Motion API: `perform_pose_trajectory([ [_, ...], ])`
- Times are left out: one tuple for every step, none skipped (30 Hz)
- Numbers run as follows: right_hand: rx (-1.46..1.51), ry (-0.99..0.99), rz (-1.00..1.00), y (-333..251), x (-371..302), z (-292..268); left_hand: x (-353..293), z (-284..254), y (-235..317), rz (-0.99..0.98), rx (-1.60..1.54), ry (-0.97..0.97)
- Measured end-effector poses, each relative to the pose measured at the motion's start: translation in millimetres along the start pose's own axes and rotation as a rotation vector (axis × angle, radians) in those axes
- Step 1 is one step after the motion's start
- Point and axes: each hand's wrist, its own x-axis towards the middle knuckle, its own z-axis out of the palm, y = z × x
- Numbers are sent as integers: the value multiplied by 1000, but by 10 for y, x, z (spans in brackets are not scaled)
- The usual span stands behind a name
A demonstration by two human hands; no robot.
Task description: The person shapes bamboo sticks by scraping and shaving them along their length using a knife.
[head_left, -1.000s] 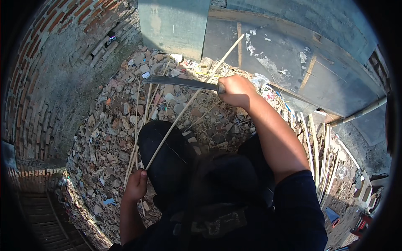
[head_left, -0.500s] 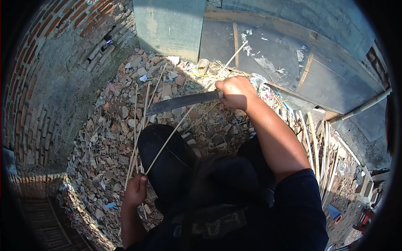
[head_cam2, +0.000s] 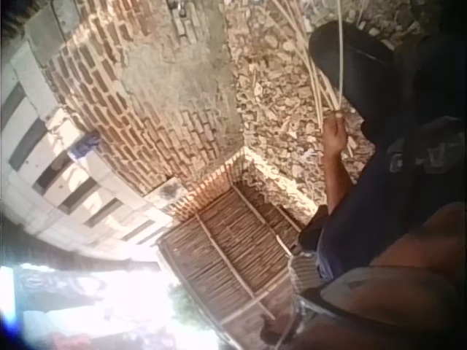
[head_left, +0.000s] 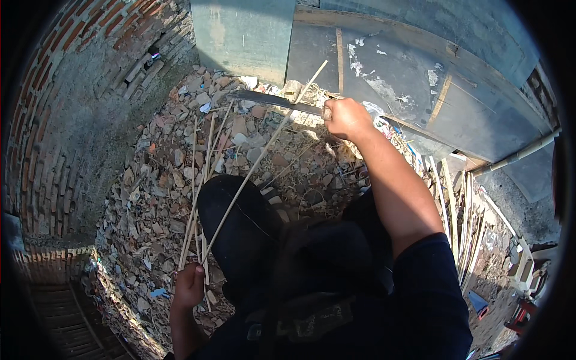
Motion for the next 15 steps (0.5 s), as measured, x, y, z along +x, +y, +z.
perform_pose_trajectory([
  [-1,2,-6,3,3,-8,4,-1,13,-9,48,-7],
  [-25,11,-21,1,-10,-7,-1,-14,16,-10,47,-2],
  [-50,19,-34,-8,-26,-6,-10,-33,13,-39,-12,-5],
  [-50,17,-36,-53,-64,9,-39,-43,-1,-71,-71,-13],
  [-48,19,-117,-124,-95,36,-48,-34,-26,-73,-71,-13],
  [-47,20,-199,-211,-121,61,-49,-15,-59,-82,-74,5],
  [-45,22,-276,-282,-150,76,-43,-5,-68,-88,-76,20],
  [-100,-8,-315,-350,-169,86,-57,-14,-65,-88,-77,17],
  [-100,-9,-314,-319,-146,97,-82,-35,-51,-82,-76,7],
  [-75,16,-262,-247,-87,102,-94,-54,-41,-72,-75,-2],
  [-50,42,-208,-150,-36,94,-125,-59,-47,-68,-75,-5],
  [31,44,-13,4,4,73,-174,-60,-62,-68,-39,-17],
  [31,47,-16,76,3,79,-197,-62,-65,-71,-2,-21],
  [18,58,-34,137,8,87,-179,-82,-16,-89,-16,-33],
  [4,69,-51,179,26,101,-195,-98,-57,-87,-16,-30],
])
